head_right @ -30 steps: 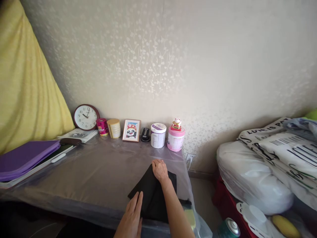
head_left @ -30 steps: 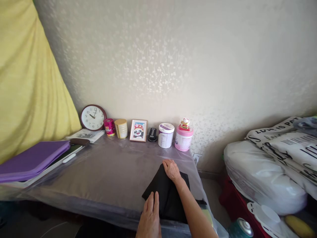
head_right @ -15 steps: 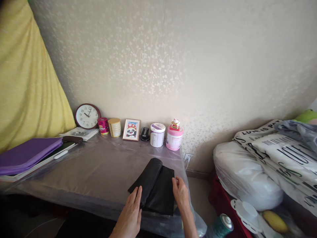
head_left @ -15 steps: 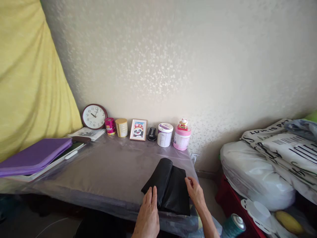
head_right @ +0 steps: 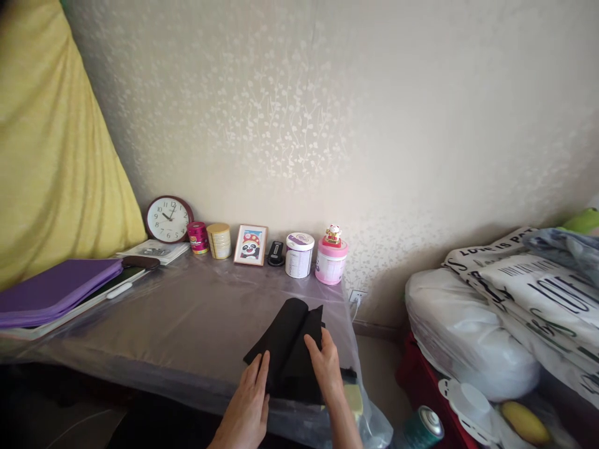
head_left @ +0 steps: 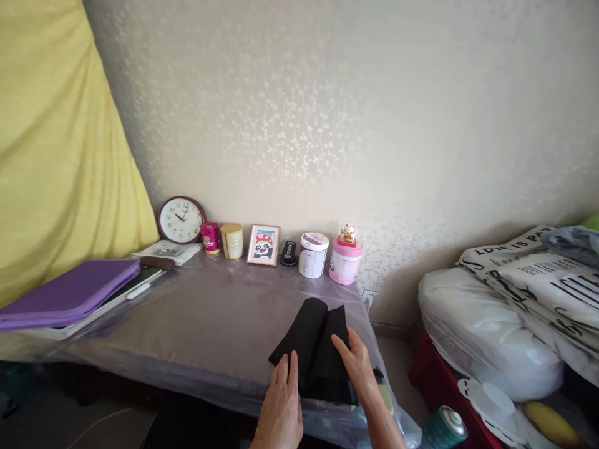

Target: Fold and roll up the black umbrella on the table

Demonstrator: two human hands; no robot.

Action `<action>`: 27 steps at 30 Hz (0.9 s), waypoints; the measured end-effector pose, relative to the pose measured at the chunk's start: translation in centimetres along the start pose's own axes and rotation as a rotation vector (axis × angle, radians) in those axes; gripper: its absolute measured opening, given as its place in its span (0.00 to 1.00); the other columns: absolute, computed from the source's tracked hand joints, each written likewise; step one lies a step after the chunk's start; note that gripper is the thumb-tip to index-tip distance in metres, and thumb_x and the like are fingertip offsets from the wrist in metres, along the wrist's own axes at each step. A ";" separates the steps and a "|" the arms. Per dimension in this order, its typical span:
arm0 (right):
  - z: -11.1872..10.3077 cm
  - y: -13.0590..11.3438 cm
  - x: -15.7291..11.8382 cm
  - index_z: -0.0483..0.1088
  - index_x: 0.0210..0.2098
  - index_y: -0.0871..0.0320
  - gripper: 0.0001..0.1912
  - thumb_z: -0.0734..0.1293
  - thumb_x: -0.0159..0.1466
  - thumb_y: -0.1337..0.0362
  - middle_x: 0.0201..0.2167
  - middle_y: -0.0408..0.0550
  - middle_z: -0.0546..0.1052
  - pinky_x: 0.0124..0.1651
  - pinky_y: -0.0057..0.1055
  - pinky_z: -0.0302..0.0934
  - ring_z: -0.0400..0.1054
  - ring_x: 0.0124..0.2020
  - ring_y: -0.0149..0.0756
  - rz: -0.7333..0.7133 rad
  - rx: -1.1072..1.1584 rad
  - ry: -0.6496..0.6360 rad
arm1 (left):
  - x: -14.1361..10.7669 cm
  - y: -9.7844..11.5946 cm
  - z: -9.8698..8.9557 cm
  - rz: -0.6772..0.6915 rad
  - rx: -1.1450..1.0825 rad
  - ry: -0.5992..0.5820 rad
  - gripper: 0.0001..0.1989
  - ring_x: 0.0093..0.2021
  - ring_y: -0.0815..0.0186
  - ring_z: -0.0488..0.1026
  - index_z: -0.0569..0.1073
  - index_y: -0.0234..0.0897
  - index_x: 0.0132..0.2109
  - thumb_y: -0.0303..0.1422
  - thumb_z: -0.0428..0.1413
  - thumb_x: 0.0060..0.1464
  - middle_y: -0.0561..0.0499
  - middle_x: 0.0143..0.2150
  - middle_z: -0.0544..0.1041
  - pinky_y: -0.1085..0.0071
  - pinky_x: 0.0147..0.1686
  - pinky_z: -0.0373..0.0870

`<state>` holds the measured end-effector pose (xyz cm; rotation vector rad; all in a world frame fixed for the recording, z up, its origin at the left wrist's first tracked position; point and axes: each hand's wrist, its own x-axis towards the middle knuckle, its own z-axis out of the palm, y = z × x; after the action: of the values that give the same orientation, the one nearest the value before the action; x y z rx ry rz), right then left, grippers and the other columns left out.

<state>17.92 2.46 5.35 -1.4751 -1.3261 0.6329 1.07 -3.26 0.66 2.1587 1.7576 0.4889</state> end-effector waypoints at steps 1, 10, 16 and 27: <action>0.4 -0.5 0.2 0.70 0.39 0.59 0.19 0.63 0.55 0.52 0.35 0.49 0.77 0.39 0.34 0.65 0.70 0.39 0.43 0.006 0.052 -0.029 | 0.0 0.1 -0.1 -0.004 0.007 -0.003 0.35 0.63 0.56 0.50 0.41 0.29 0.64 0.19 0.40 0.48 0.39 0.65 0.50 0.60 0.58 0.55; 5.4 -2.4 1.5 0.65 0.42 0.59 0.18 0.63 0.55 0.57 0.32 0.48 0.77 0.33 0.32 0.66 0.71 0.32 0.39 0.045 0.285 -0.240 | 0.1 0.3 -0.6 0.009 0.091 -0.019 0.35 0.62 0.56 0.53 0.47 0.25 0.63 0.18 0.41 0.44 0.36 0.63 0.53 0.61 0.59 0.54; 7.9 -1.7 2.6 0.65 0.47 0.61 0.20 0.63 0.55 0.61 0.37 0.52 0.76 0.39 0.32 0.64 0.70 0.39 0.40 0.022 -0.123 -0.241 | 0.2 0.2 -0.1 0.000 0.185 0.015 0.29 0.60 0.55 0.57 0.61 0.26 0.57 0.19 0.43 0.45 0.36 0.61 0.58 0.61 0.57 0.58; 8.6 -2.0 3.1 0.65 0.47 0.62 0.20 0.63 0.57 0.62 0.31 0.50 0.77 0.36 0.29 0.59 0.71 0.38 0.40 -0.018 -0.427 -0.381 | -0.1 -1.9 0.8 0.053 0.120 0.146 0.24 0.56 0.57 0.63 0.57 0.26 0.57 0.29 0.43 0.53 0.37 0.57 0.64 0.62 0.52 0.65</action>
<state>10.39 7.97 4.90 -1.7345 -1.8543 0.6693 -0.29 -2.99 -0.92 2.3104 1.8536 0.5819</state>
